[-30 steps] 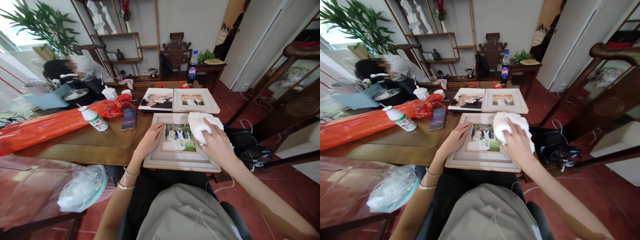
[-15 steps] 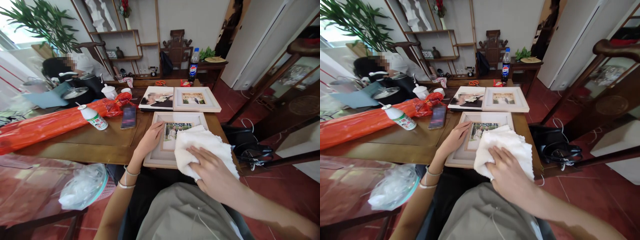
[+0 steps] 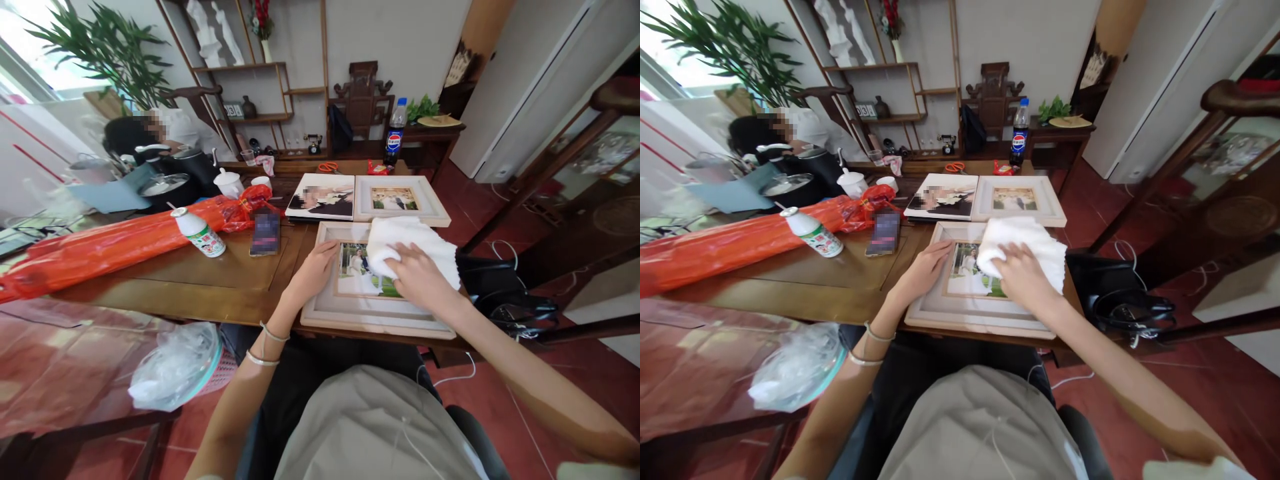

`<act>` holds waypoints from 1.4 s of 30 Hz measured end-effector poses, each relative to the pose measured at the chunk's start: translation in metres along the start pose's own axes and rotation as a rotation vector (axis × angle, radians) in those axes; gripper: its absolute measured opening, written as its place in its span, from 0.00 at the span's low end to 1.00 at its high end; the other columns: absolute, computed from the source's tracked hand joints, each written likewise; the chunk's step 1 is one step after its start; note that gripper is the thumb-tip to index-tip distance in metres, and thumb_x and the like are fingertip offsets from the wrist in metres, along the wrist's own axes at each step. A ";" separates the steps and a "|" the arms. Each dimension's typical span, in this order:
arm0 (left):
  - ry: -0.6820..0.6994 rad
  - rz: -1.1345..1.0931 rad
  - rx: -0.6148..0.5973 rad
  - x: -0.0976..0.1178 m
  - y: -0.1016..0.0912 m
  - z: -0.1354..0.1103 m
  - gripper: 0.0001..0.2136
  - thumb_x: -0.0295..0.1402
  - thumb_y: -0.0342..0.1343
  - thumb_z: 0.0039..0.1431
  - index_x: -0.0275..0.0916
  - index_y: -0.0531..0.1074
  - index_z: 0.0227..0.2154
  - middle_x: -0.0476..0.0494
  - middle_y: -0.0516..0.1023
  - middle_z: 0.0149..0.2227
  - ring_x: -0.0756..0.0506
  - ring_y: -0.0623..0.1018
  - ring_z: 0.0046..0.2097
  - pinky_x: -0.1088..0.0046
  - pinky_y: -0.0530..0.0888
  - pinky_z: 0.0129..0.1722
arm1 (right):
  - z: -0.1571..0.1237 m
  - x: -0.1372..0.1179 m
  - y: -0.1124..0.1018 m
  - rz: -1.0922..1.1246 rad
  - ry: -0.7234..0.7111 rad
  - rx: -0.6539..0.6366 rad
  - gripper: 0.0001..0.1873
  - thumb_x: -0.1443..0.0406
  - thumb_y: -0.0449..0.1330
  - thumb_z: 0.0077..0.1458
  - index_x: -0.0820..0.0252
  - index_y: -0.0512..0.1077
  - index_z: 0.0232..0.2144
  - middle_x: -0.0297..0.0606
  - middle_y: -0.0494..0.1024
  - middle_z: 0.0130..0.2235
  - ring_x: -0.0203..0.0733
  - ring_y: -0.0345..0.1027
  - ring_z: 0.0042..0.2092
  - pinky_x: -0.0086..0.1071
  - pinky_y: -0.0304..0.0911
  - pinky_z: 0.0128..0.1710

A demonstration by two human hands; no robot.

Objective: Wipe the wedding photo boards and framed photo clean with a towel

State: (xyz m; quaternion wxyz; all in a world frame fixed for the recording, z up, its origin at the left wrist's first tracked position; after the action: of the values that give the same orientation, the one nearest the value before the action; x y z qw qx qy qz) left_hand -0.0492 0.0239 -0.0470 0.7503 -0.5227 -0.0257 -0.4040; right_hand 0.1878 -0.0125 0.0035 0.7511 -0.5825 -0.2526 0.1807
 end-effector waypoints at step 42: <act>0.061 -0.013 0.009 -0.005 0.002 0.001 0.17 0.25 0.42 0.67 0.31 0.71 0.52 0.32 0.73 0.55 0.41 0.71 0.59 0.57 0.68 0.60 | -0.013 -0.136 -0.011 0.166 -0.002 0.058 0.12 0.69 0.56 0.58 0.63 0.80 0.35 0.57 0.68 0.59 0.60 0.58 0.62 0.51 0.56 0.58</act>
State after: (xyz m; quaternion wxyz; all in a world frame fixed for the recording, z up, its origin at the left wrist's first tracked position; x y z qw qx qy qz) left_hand -0.0506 0.0281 -0.0502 0.7505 -0.5065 -0.0077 -0.4244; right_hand 0.0856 -0.1030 -0.0111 0.7498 -0.5794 -0.1989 0.2503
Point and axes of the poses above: each hand's wrist, its own z-axis towards the middle knuckle, its own y-axis out of the palm, x = y × z, the point moved 1 cm from there along z, towards the middle knuckle
